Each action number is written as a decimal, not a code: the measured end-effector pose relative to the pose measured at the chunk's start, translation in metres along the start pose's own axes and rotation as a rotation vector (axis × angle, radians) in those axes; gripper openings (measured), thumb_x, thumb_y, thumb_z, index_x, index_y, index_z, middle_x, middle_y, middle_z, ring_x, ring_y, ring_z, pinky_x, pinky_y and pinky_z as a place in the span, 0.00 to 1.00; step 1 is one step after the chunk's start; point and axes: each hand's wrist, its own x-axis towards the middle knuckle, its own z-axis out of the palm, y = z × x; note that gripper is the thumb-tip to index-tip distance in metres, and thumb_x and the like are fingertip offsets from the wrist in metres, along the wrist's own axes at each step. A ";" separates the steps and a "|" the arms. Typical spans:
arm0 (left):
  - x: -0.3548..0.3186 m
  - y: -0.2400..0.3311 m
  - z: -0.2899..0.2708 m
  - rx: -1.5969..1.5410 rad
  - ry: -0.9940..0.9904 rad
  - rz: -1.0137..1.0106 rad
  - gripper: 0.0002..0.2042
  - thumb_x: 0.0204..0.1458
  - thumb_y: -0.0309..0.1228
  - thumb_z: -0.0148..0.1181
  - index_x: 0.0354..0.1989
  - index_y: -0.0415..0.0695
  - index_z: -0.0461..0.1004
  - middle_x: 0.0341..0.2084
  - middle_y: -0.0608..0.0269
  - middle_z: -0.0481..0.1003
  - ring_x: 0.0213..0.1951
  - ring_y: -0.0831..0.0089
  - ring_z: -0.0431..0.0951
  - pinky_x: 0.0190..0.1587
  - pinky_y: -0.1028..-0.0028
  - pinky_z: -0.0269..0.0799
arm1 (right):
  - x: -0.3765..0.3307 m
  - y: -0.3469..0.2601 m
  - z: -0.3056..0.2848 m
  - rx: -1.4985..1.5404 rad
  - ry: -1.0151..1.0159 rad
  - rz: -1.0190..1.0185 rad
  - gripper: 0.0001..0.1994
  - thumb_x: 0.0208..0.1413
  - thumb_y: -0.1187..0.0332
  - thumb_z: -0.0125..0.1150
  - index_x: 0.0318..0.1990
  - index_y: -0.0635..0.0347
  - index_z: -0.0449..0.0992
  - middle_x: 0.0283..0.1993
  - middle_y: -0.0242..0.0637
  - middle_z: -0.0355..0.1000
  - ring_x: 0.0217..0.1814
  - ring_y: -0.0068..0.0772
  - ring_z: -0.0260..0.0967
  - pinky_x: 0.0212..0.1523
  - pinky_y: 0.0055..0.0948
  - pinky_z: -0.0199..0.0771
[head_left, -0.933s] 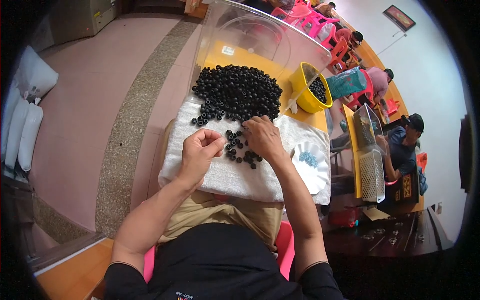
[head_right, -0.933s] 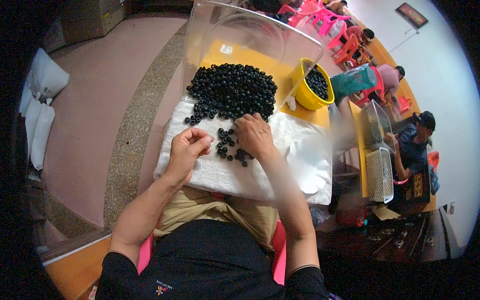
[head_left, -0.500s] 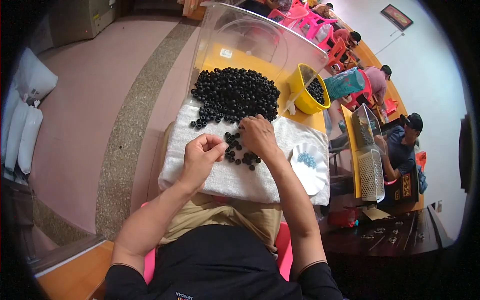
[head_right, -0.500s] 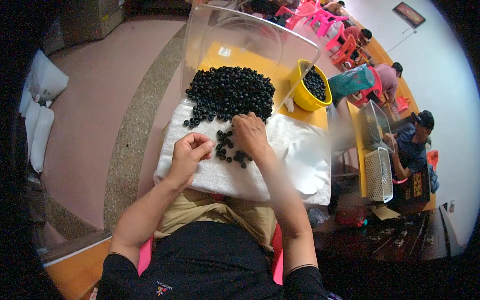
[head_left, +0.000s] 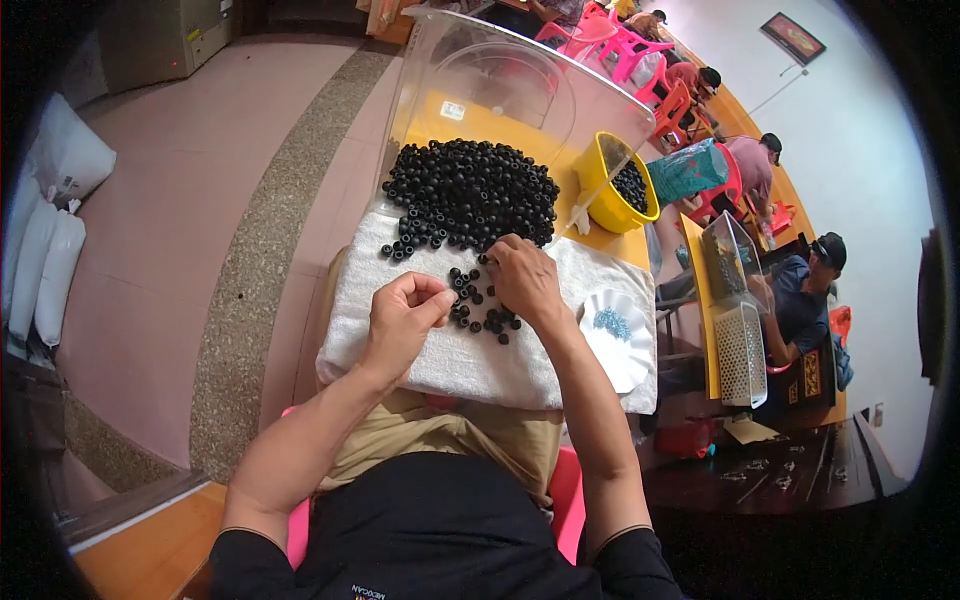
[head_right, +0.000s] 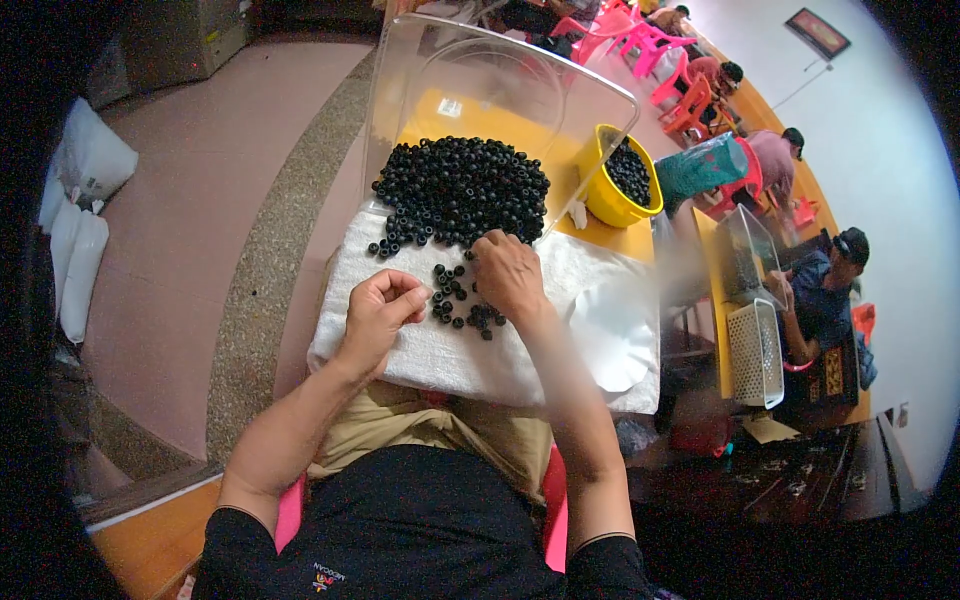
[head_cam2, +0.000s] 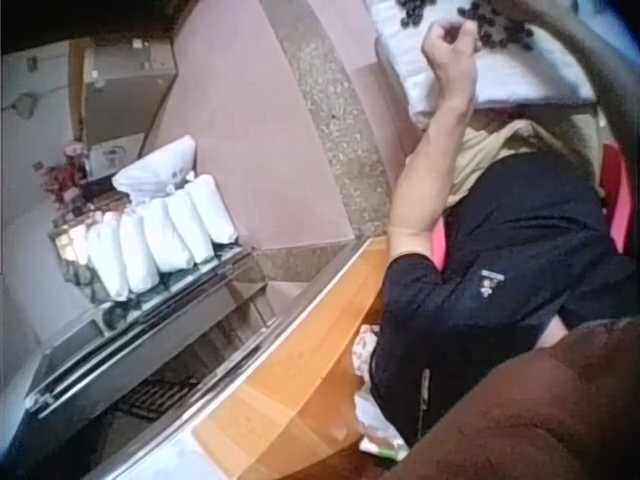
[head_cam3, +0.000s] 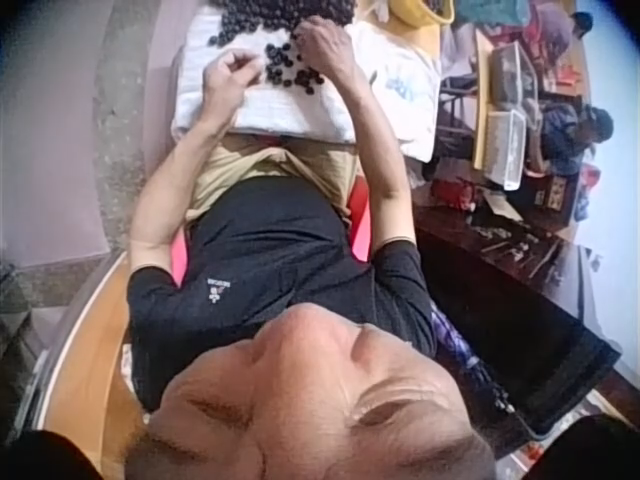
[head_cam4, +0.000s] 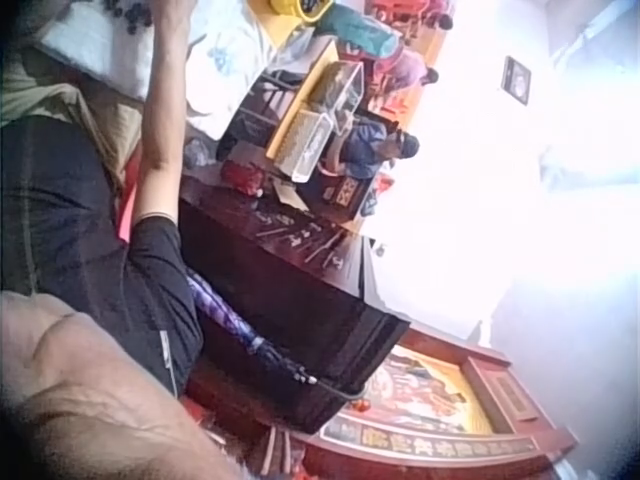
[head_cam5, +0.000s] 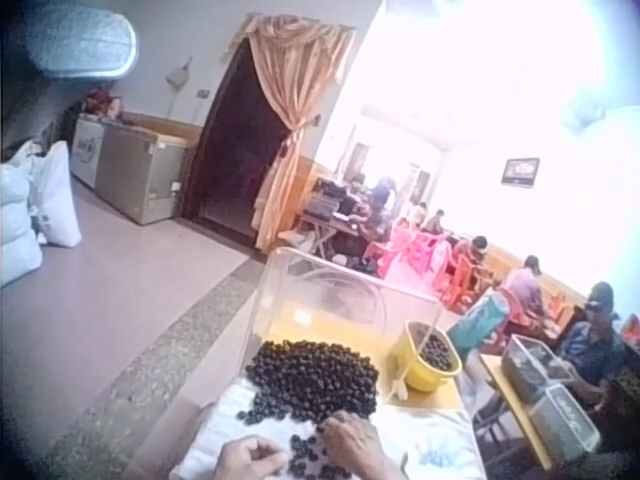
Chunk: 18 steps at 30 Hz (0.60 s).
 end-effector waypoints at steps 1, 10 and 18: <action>0.000 -0.001 0.000 -0.001 0.001 0.000 0.05 0.53 0.25 0.64 0.33 0.40 0.74 0.24 0.69 0.74 0.25 0.83 0.72 0.31 0.82 0.70 | 0.000 0.001 0.000 -0.026 -0.006 0.001 0.07 0.51 0.71 0.58 0.37 0.57 0.79 0.39 0.37 0.76 0.44 0.43 0.71 0.47 0.39 0.72; 0.000 0.000 -0.001 -0.007 -0.004 0.000 0.05 0.53 0.25 0.64 0.34 0.40 0.74 0.24 0.69 0.75 0.25 0.83 0.72 0.31 0.82 0.71 | 0.000 -0.004 -0.008 0.008 -0.113 0.050 0.10 0.51 0.72 0.60 0.41 0.56 0.80 0.45 0.36 0.76 0.47 0.42 0.72 0.50 0.38 0.72; -0.001 0.000 0.000 -0.011 0.004 0.011 0.05 0.53 0.25 0.64 0.33 0.40 0.74 0.25 0.68 0.74 0.26 0.83 0.71 0.31 0.82 0.70 | 0.000 -0.007 -0.010 0.009 -0.155 0.000 0.12 0.50 0.73 0.60 0.43 0.56 0.80 0.48 0.34 0.76 0.49 0.41 0.71 0.52 0.37 0.71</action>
